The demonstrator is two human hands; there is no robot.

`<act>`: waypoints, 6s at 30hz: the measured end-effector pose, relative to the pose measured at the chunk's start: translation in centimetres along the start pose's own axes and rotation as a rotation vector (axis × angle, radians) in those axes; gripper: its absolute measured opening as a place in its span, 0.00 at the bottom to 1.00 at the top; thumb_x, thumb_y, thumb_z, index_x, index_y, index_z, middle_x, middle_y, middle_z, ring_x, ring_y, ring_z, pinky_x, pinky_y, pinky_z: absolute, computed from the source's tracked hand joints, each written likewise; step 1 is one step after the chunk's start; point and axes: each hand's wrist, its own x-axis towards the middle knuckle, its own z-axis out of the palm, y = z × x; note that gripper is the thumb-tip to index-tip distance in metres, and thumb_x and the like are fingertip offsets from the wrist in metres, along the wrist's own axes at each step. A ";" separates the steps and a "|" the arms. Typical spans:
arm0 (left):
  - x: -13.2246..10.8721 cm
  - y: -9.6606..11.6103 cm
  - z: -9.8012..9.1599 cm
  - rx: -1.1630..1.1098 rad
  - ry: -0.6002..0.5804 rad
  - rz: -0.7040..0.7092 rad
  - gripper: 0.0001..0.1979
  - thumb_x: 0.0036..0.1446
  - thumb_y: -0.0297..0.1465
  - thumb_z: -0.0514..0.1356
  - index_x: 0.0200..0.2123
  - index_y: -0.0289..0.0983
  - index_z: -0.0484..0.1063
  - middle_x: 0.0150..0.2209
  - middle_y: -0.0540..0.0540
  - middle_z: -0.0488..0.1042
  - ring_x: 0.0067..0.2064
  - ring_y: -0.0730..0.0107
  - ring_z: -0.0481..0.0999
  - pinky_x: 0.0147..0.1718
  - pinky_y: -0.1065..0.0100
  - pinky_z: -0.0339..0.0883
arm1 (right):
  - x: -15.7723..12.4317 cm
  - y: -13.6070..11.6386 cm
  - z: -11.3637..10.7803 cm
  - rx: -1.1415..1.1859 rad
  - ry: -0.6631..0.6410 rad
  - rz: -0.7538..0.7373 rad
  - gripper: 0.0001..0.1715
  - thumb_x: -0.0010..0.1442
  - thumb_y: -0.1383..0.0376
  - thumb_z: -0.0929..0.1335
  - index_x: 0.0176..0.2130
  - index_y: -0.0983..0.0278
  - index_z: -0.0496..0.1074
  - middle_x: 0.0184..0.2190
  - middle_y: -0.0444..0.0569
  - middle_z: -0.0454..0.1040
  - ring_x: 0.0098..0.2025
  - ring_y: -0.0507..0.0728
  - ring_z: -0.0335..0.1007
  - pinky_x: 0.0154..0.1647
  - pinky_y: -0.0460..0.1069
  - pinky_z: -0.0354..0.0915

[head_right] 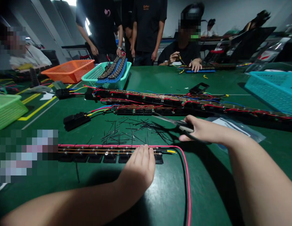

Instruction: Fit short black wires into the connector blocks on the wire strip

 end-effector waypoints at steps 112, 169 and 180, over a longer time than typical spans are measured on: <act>-2.3 -5.0 -2.1 0.013 -0.122 -0.013 0.17 0.58 0.20 0.53 0.47 0.20 0.76 0.41 0.30 0.80 0.42 0.56 0.81 0.42 0.61 0.76 | 1.4 -10.8 2.5 -0.155 -0.524 -0.043 0.38 0.40 0.33 0.69 0.29 0.65 0.71 0.24 0.49 0.72 0.27 0.57 0.63 0.25 0.49 0.51; -2.2 -5.2 -3.6 0.039 -0.310 -0.060 0.15 0.57 0.18 0.55 0.46 0.17 0.74 0.39 0.26 0.79 0.42 0.47 0.81 0.39 0.55 0.75 | 3.8 -14.1 3.0 -0.098 -0.629 -0.113 0.36 0.42 0.35 0.70 0.29 0.64 0.72 0.24 0.49 0.72 0.26 0.56 0.64 0.22 0.49 0.52; -2.4 -5.1 -3.3 0.042 -0.330 -0.050 0.15 0.57 0.19 0.57 0.47 0.18 0.74 0.40 0.25 0.79 0.44 0.46 0.81 0.39 0.54 0.76 | 4.0 -13.5 3.1 -0.064 -0.669 -0.120 0.33 0.44 0.37 0.70 0.30 0.63 0.74 0.25 0.49 0.72 0.27 0.57 0.65 0.23 0.49 0.56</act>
